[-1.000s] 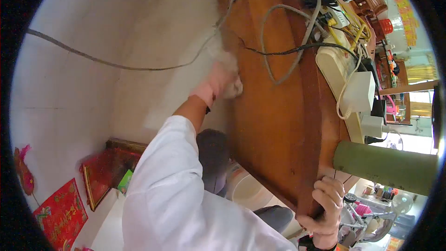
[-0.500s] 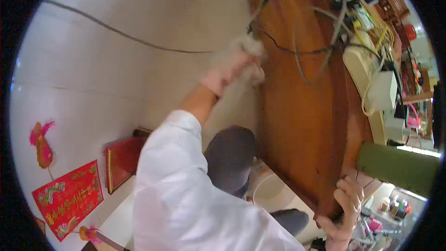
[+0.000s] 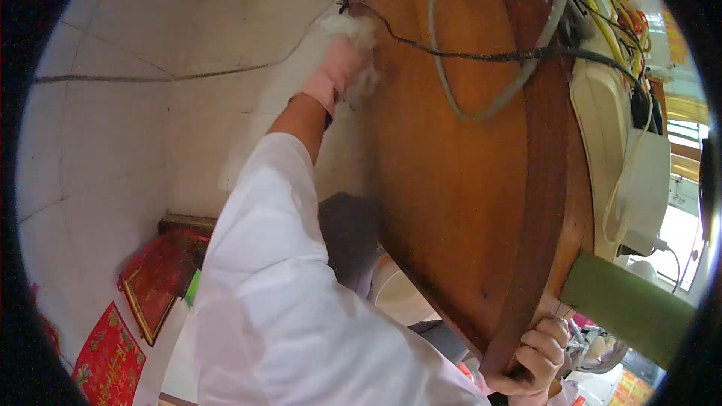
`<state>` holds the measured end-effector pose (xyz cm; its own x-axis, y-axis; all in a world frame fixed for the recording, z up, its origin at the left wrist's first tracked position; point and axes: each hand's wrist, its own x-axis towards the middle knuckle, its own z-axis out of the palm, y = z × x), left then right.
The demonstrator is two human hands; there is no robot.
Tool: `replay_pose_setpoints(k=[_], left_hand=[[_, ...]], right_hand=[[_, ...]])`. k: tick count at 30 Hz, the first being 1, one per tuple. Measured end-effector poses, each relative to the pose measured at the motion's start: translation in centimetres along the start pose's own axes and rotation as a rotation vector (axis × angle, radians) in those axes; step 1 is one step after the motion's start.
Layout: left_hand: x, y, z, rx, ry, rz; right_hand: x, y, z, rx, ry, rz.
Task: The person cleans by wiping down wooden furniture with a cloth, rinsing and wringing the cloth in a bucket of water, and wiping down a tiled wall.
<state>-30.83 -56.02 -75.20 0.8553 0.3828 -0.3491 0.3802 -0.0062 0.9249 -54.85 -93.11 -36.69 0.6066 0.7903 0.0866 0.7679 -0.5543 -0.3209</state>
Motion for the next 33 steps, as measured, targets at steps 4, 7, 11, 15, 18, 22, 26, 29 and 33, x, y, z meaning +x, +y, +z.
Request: replay_pose_setpoints(k=[4,7,11,15,18,22,26,29,33], left_hand=[[-3.1,-0.9,1.0,-0.002,-0.008,-0.024],[-5.5,-2.7,2.1,0.243,0.049,-0.028],[-6.2,-12.0,5.1,0.239,-0.065,0.190],[-13.0,-11.3,4.2,0.382,-0.310,0.026],[-16.7,-8.9,3.0,0.522,-0.659,-0.224],[-18.3,-10.7,2.8,0.604,-0.697,0.084],[-16.3,-11.6,3.4,0.842,-0.662,0.307],[-15.5,-11.0,3.6,0.993,-0.659,0.389],[-16.5,-10.1,5.2,1.213,-0.670,0.485]], right_hand=[[1.0,-0.1,-1.1,0.064,-0.076,0.039],[1.5,0.1,-1.1,0.067,-0.083,-0.039],[1.3,-0.2,-0.8,0.054,-0.070,-0.042],[2.5,-1.1,-0.7,-0.058,-0.061,-0.076],[0.4,-1.6,1.1,-0.088,0.080,0.050],[0.3,-2.0,0.9,-0.078,0.050,0.074],[0.8,-1.8,1.5,-0.109,0.108,0.045],[1.0,-2.0,1.5,-0.068,0.121,0.076],[1.6,-1.8,1.1,-0.047,0.066,0.011]])
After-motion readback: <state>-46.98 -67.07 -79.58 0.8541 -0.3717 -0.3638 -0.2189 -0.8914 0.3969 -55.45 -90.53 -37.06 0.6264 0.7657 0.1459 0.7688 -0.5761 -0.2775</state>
